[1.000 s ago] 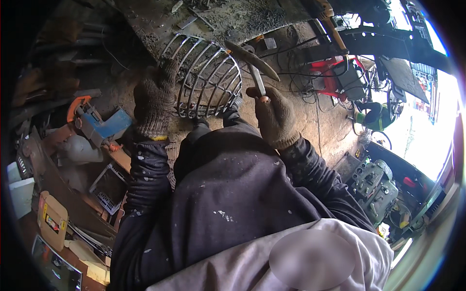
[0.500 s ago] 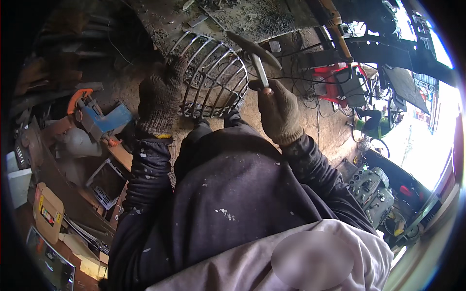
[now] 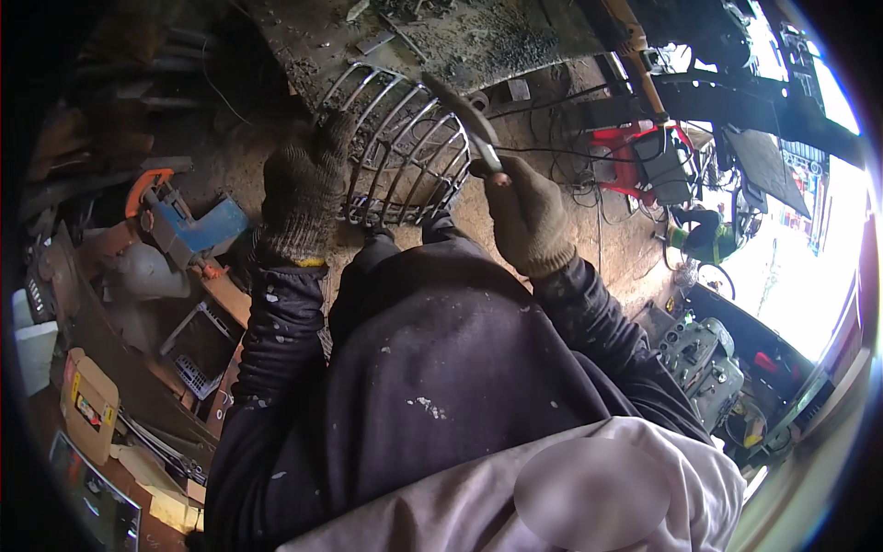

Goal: The person welds sections of a metal cage-like frame by hand using a welding torch, then uses a hammer to knock off slag and adjusts the frame's position on a workbench.

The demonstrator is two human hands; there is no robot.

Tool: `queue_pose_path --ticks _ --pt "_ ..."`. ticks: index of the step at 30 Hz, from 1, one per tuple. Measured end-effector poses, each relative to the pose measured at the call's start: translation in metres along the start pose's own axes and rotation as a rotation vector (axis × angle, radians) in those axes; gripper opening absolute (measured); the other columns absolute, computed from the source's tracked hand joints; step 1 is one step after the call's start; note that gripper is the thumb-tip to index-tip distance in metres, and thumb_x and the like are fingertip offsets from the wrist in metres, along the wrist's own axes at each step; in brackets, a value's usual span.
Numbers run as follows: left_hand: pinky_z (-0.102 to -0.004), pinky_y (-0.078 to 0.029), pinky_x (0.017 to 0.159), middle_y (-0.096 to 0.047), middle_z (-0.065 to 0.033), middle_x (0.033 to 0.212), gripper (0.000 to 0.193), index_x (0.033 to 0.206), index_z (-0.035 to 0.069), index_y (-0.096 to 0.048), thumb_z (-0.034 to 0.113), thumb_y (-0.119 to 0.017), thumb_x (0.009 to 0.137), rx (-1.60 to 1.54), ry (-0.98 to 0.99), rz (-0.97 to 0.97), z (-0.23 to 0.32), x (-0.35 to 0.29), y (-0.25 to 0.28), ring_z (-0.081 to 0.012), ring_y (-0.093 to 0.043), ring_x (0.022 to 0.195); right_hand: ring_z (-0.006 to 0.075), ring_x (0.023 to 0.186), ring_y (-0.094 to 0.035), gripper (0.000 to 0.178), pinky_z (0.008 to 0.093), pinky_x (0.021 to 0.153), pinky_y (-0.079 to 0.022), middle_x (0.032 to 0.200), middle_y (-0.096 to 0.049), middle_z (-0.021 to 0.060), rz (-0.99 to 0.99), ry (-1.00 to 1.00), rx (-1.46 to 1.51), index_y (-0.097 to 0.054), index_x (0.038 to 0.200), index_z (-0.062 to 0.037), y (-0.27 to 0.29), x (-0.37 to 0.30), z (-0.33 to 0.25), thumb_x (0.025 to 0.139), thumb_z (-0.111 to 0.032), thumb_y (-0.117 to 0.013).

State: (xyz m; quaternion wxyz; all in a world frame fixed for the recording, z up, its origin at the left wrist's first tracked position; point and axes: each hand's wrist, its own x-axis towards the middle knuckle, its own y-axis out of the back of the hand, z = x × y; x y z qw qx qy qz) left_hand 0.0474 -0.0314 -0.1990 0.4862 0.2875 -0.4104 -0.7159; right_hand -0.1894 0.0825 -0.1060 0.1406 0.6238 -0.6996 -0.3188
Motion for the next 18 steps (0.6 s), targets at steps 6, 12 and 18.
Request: queue_pose_path --ticks 6,12,18 --pt "-0.0405 -0.047 0.066 -0.067 -0.0167 0.090 0.049 0.103 0.000 -0.062 0.047 -0.060 0.092 -0.238 0.195 0.005 0.004 0.001 -0.001 -0.0334 -0.063 0.073 0.0037 0.059 -0.044 0.035 0.0219 0.054 -0.037 0.066 -0.048 -0.0045 0.058 -0.151 0.353 -0.062 0.111 0.0027 -0.014 -0.001 0.017 0.102 -0.028 -0.048" --pt "-0.0310 -0.049 0.071 -0.069 -0.0092 0.091 0.035 0.100 -0.001 -0.062 0.033 -0.066 0.092 -0.410 0.161 0.233 0.003 -0.017 0.004 -0.0169 -0.064 0.083 0.0020 0.051 -0.040 0.040 0.0199 0.046 -0.031 0.063 -0.046 -0.0063 0.157 -0.056 0.489 -0.061 0.111 0.0034 -0.013 -0.007 0.044 0.102 -0.033 -0.047" --pt "-0.0251 -0.050 0.076 -0.069 -0.0091 0.098 0.019 0.103 -0.001 -0.062 0.011 -0.068 0.090 -1.016 0.133 0.361 -0.015 -0.034 0.009 -0.0161 -0.065 0.091 0.0034 0.046 -0.039 0.038 0.0196 0.041 -0.030 0.060 -0.045 -0.0056 0.210 -0.171 0.613 -0.058 0.115 0.0044 -0.017 -0.019 0.063 0.102 -0.029 -0.046"
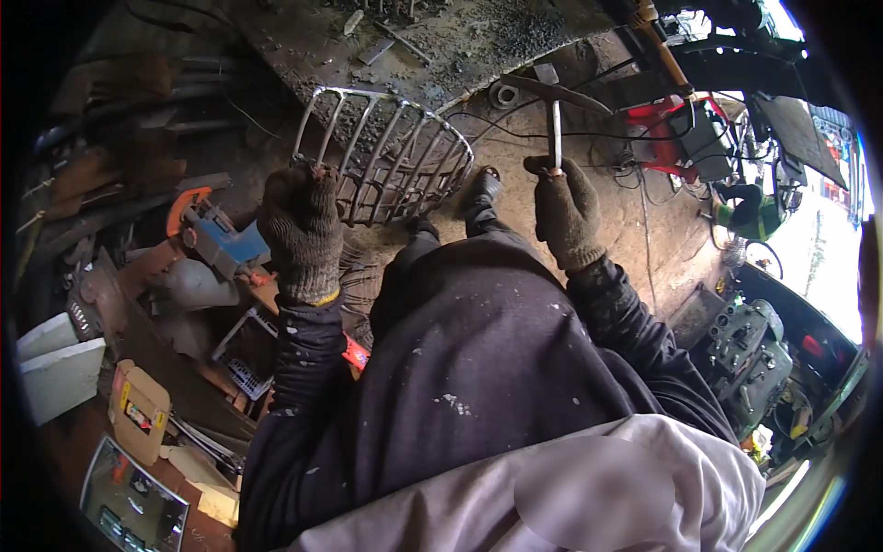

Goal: The person welds sections of a metal cage-like frame by hand using a welding torch, then uses a hammer to knock off slag and adjusts the frame's position on a workbench.

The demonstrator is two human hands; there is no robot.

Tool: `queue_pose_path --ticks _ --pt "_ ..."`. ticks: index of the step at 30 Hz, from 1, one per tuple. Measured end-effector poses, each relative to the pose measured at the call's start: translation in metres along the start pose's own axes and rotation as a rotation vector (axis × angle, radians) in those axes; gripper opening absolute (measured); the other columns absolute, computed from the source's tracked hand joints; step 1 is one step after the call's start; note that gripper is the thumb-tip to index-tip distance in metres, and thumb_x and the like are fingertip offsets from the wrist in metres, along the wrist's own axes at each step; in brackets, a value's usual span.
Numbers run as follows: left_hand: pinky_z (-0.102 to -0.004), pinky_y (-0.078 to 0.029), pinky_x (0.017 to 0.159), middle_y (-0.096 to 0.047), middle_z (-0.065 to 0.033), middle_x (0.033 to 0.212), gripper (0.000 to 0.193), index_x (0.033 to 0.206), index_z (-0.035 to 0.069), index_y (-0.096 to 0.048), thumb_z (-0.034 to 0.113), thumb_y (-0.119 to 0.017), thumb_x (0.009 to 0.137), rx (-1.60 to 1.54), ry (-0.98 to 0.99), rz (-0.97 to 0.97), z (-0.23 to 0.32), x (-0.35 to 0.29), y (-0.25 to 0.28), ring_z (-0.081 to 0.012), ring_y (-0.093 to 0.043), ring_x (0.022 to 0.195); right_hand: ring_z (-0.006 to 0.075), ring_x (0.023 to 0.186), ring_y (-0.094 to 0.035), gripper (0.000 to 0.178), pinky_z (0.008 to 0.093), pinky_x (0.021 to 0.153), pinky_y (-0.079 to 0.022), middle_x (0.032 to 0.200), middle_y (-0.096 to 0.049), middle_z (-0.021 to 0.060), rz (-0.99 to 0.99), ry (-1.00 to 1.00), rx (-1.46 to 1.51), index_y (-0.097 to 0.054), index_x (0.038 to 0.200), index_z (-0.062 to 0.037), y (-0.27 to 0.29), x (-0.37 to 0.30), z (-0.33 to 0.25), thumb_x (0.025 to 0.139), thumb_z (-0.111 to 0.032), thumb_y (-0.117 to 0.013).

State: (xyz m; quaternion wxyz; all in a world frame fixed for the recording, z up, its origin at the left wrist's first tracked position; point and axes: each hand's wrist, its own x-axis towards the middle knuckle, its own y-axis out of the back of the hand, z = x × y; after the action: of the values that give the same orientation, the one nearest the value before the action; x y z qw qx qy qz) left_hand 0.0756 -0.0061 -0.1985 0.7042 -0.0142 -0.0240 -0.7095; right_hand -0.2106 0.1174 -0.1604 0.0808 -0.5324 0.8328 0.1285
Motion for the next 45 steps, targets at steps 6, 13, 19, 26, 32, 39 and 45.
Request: queue_pose_path --ticks 6,13,19,26,32,39,45 --pt "-0.0266 -0.053 0.078 -0.069 -0.0106 0.099 0.019 0.104 -0.002 -0.062 0.009 -0.068 0.089 -0.002 0.136 0.087 -0.006 0.002 0.006 -0.0189 -0.066 0.091 0.0102 0.083 -0.059 0.033 0.0255 0.073 -0.047 0.091 -0.066 0.0063 -0.026 -0.117 -0.092 -0.063 0.115 0.0005 0.004 -0.005 -0.009 0.101 -0.026 -0.048" --pt "-0.0279 -0.051 0.073 -0.069 -0.0091 0.092 0.019 0.100 -0.002 -0.064 0.012 -0.069 0.089 0.207 0.050 0.083 -0.019 0.002 -0.008 -0.0171 -0.065 0.085 0.0082 0.069 -0.054 0.033 0.0236 0.066 -0.047 0.081 -0.060 0.0019 -0.098 -0.135 -0.037 -0.061 0.117 0.0010 0.000 -0.011 -0.010 0.102 -0.025 -0.047" --pt "-0.0287 -0.049 0.072 -0.067 -0.0075 0.088 0.019 0.096 -0.001 -0.063 0.016 -0.069 0.090 0.372 0.071 0.049 -0.011 0.001 -0.022 -0.0163 -0.063 0.082 0.0085 0.071 -0.054 0.032 0.0242 0.065 -0.046 0.076 -0.057 0.0017 -0.149 -0.097 -0.110 -0.061 0.116 0.0012 0.002 -0.010 -0.002 0.102 -0.024 -0.048" --pt "-0.0317 -0.044 0.062 -0.059 -0.0091 0.075 0.026 0.087 -0.001 -0.056 0.024 -0.064 0.093 0.486 -0.030 0.066 -0.021 -0.002 -0.025 -0.0184 -0.056 0.069 0.0187 0.069 -0.056 0.027 0.0313 0.065 -0.045 0.074 -0.056 0.0079 -0.184 0.151 -0.251 -0.064 0.111 0.0003 0.002 -0.003 0.011 0.097 -0.020 -0.052" --pt "-0.0340 -0.044 0.063 -0.060 -0.0109 0.078 0.023 0.089 -0.001 -0.057 0.021 -0.064 0.092 0.500 -0.018 0.096 -0.024 -0.002 -0.025 -0.0221 -0.058 0.071 0.0285 0.070 -0.059 0.027 0.0348 0.066 -0.047 0.076 -0.059 0.0143 -0.243 0.229 -0.301 -0.064 0.111 -0.0004 0.002 0.004 0.002 0.095 -0.019 -0.053" --pt "-0.0356 -0.045 0.068 -0.062 -0.0135 0.082 0.022 0.092 -0.001 -0.058 0.021 -0.062 0.094 0.612 0.015 0.041 -0.016 0.001 -0.025 -0.0243 -0.060 0.075 0.0317 0.068 -0.063 0.027 0.0394 0.061 -0.049 0.072 -0.062 0.0146 -0.250 0.329 -0.432 -0.062 0.113 -0.0028 -0.002 0.007 -0.010 0.093 -0.020 -0.057" --pt "-0.0373 -0.045 0.067 -0.062 -0.0159 0.081 0.027 0.092 -0.002 -0.059 0.025 -0.061 0.094 0.621 0.087 0.041 -0.005 0.003 -0.030 -0.0268 -0.060 0.075 0.0298 0.064 -0.063 0.024 0.0391 0.059 -0.049 0.072 -0.062 0.0138 -0.174 0.323 -0.522 -0.062 0.110 -0.0044 -0.013 0.013 -0.010 0.093 -0.021 -0.059"
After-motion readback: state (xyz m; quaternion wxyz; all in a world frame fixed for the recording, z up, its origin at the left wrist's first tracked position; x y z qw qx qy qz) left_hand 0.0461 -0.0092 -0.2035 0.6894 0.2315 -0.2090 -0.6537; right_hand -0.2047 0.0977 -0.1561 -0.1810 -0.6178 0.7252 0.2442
